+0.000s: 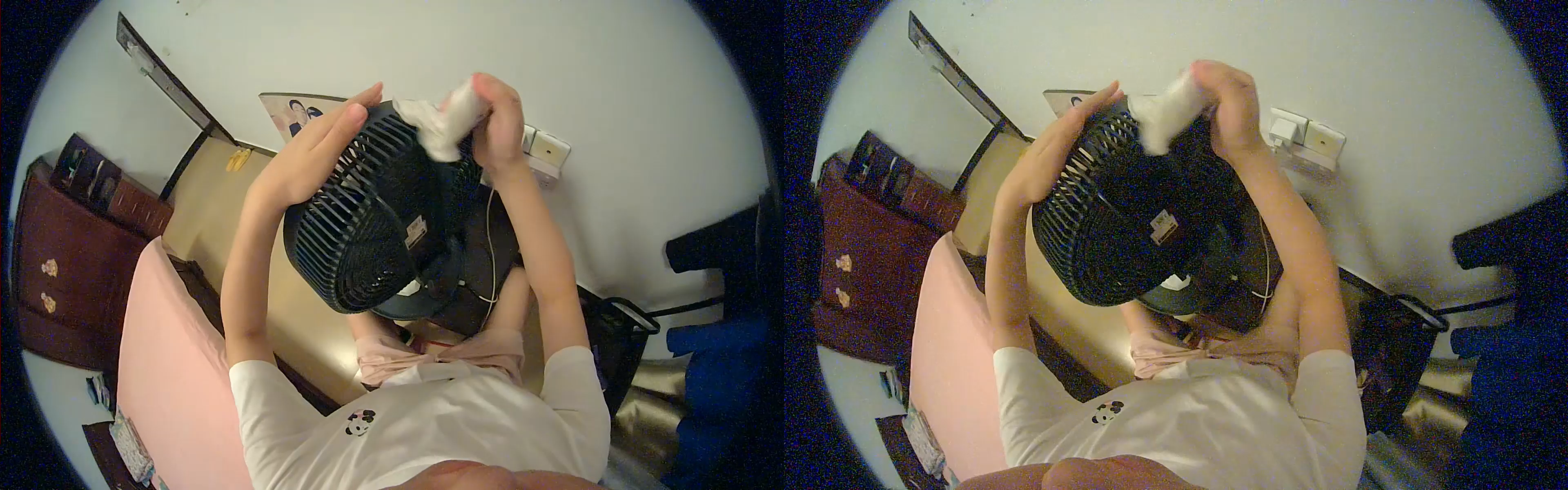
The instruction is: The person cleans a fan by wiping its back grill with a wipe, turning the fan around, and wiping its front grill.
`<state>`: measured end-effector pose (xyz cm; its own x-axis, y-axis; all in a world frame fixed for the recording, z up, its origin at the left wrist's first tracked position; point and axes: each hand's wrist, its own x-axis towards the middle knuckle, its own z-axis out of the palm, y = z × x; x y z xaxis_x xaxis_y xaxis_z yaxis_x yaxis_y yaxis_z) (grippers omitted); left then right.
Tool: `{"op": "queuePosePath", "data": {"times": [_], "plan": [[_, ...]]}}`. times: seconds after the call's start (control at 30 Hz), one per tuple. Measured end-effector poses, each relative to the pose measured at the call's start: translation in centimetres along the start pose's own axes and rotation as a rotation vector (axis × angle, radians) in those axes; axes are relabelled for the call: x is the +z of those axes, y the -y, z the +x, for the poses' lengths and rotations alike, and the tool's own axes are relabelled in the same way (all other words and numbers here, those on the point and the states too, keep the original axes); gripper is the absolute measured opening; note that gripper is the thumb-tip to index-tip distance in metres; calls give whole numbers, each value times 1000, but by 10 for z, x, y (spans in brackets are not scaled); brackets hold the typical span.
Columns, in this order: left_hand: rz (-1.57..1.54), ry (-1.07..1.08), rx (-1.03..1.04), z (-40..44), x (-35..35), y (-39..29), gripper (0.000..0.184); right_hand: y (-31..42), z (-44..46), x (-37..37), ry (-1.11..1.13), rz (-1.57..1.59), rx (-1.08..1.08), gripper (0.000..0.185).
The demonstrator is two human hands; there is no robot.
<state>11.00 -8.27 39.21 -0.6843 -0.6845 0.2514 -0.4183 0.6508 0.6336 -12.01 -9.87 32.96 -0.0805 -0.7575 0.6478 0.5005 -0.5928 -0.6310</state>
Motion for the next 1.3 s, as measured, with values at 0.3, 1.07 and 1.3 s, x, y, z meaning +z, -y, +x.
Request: {"op": "queuePosePath", "data": {"times": [0.3,1.07,1.3], "plan": [[-92,-49,6,0,3,-2,60,-6,16,15,-290,-443,-233,29],[-2,6,138,10,1,2,63,-6,4,-31,-362,-348,-209,20],[31,-5,95,5,1,5,67,-9,-16,0,262,-530,-224,23]]}}
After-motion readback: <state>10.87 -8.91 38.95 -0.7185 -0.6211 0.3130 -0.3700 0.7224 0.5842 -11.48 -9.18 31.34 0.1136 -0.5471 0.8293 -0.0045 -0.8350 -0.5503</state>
